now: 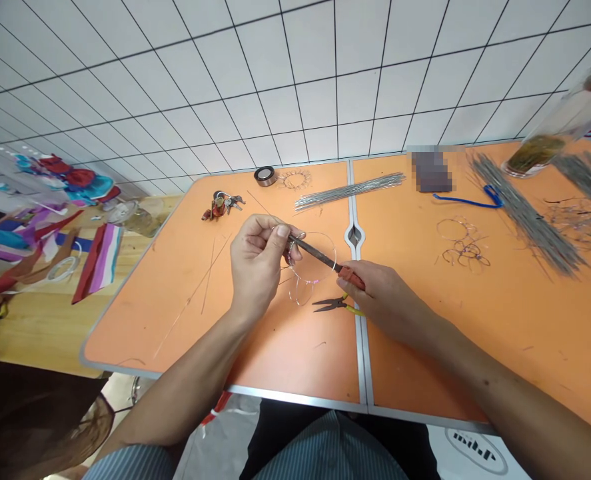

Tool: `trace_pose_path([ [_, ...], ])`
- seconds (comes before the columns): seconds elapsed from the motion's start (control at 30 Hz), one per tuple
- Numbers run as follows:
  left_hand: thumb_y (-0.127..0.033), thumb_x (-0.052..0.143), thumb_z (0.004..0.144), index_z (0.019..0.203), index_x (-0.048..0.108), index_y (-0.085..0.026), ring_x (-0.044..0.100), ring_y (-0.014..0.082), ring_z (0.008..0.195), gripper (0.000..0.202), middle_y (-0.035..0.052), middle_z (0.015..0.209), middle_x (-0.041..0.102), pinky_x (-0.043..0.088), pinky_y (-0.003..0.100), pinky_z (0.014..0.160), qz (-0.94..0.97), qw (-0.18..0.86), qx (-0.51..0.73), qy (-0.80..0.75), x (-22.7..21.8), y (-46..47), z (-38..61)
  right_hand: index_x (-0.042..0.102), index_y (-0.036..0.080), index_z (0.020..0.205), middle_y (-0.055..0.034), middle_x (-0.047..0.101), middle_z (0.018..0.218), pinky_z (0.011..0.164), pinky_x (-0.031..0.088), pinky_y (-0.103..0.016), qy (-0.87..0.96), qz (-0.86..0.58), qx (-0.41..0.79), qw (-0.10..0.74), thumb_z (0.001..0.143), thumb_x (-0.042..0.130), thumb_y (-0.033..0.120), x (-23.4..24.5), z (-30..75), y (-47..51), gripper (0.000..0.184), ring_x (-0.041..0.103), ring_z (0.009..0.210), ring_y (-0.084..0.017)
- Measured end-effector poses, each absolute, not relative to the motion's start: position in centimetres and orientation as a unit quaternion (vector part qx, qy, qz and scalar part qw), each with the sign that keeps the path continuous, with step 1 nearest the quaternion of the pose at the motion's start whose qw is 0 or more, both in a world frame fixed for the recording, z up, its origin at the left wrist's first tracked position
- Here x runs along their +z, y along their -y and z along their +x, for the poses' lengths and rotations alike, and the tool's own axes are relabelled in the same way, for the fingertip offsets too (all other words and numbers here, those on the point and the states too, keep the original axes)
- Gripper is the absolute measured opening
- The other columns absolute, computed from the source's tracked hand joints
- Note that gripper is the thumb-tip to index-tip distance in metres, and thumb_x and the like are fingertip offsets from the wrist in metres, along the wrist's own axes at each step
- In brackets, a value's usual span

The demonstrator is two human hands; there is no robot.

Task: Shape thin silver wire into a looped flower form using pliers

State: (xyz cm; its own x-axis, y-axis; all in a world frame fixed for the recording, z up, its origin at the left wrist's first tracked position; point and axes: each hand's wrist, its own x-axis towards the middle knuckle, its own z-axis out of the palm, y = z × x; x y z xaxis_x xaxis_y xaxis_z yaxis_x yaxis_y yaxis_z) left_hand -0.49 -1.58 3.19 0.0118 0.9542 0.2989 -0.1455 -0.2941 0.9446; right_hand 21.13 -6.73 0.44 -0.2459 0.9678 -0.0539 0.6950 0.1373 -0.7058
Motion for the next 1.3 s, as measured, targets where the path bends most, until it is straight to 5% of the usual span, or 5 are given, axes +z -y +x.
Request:
trace_pose_path([
  [0.4,-0.041,0.077,0.101,0.091,0.067,-0.021,0.062,0.0121,0.055,0.025,-0.001,0.064,0.069,0.051,0.023,0.053,0.534,0.476,0.604,-0.35,3.0,1.7,-0.4,0.055,0.025,0.084,0.0018,0.056,0.071,0.06,0.036,-0.031,0.689,-0.594,0.354,0.217,0.108,0.051,0.049,0.7,20.8,7.6,0.035,0.049,0.064,-0.017],
  [0.8,-0.05,0.09,0.087,0.085,0.069,-0.019,0.064,0.0092,0.053,0.037,-0.001,0.079,0.069,0.051,0.021,0.048,0.469,0.593,0.54,-0.37,2.8,0.6,-0.8,0.041,0.027,0.077,-0.002,0.056,0.075,0.061,0.034,-0.033,0.726,-0.616,0.177,0.25,0.106,0.044,0.035,-0.2,21.3,7.2,0.029,0.048,0.064,-0.019],
  [1.07,-0.048,0.086,0.092,0.083,0.07,-0.019,0.052,0.0083,0.047,0.034,-0.005,0.057,0.058,0.041,0.019,0.043,0.481,0.53,0.598,-0.36,2.6,1.3,-0.6,0.049,0.026,0.085,-0.0053,0.061,0.089,0.068,0.04,-0.033,0.755,-0.588,0.134,0.259,0.106,0.044,0.028,-0.2,20.8,7.1,0.022,0.057,0.075,-0.021],
  [1.3,-0.052,0.086,0.092,0.079,0.07,-0.018,0.053,0.0075,0.048,0.039,-0.0029,0.062,0.061,0.04,0.02,0.044,0.482,0.5,0.62,-0.365,3.0,1.2,-0.9,0.058,0.026,0.094,-0.0063,0.064,0.094,0.072,0.043,-0.034,0.748,-0.59,0.157,0.259,0.106,0.046,0.03,0.1,20.8,7.2,0.018,0.061,0.083,-0.023],
])
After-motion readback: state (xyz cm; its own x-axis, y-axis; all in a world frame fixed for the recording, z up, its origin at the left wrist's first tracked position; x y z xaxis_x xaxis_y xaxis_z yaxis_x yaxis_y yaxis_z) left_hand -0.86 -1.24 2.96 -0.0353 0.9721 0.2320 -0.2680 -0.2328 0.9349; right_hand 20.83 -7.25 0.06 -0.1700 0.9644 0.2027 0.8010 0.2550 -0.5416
